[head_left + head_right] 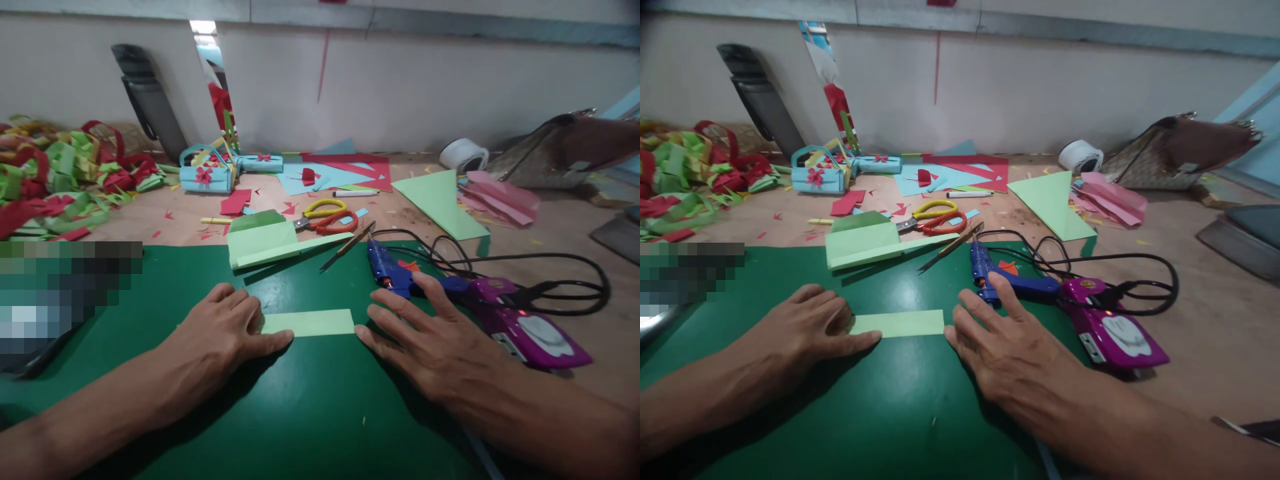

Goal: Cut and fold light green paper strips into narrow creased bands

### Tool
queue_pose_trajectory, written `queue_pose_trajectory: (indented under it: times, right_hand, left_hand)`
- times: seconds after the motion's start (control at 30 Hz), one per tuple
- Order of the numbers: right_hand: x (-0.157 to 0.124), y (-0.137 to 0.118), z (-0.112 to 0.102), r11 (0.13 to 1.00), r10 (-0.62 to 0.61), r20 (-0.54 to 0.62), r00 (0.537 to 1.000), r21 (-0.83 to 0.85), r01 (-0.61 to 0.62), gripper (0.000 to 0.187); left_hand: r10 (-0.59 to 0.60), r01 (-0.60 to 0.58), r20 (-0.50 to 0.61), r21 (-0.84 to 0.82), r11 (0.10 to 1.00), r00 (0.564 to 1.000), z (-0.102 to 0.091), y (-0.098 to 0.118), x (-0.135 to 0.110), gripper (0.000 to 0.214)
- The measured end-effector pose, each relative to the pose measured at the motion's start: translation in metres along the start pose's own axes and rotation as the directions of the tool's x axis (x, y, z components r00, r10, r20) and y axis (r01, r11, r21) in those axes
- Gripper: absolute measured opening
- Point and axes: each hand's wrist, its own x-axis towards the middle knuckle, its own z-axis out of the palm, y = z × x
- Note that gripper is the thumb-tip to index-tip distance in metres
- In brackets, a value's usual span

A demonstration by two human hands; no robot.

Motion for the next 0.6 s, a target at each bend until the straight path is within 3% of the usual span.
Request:
queue_pose_trajectory:
  times: [0.17,0.3,0.4,0.47,0.53,0.6]
  right_hand:
    - [0.013,0.011,-0.015,0.993,0.116,-0.094,0.989,-0.018,-0.119,0.035]
    - [0.028,0.012,-0.029,0.941,0.234,-0.044,0.971,0.260,-0.215,0.031]
    - [0.048,0.009,-0.034,0.791,0.291,0.161,0.943,0.513,-0.332,0.022]
    - [0.061,0.006,-0.034,0.633,0.335,0.293,0.895,0.634,-0.445,0.018]
    - [0.072,0.003,-0.031,0.512,0.336,0.365,0.868,0.703,-0.493,0.016]
    - [0.077,0.000,-0.024,0.460,0.313,0.394,0.864,0.733,-0.501,0.015]
  left_hand:
    - [-0.068,0.067,-0.041,-0.020,0.998,0.997,0.004,0.013,0.005,0.044]
    - [-0.144,0.144,-0.028,0.009,0.990,0.989,0.007,0.032,0.018,0.046]
    - [-0.193,0.194,-0.026,0.055,0.979,0.981,0.010,0.044,0.032,0.047]
    - [-0.207,0.208,-0.031,0.065,0.976,0.978,0.012,0.049,0.038,0.045]
    - [-0.241,0.243,-0.046,0.039,0.969,0.969,0.011,0.051,0.040,0.039]
    - [-0.318,0.317,-0.069,-0.033,0.948,0.945,0.010,0.049,0.037,0.032]
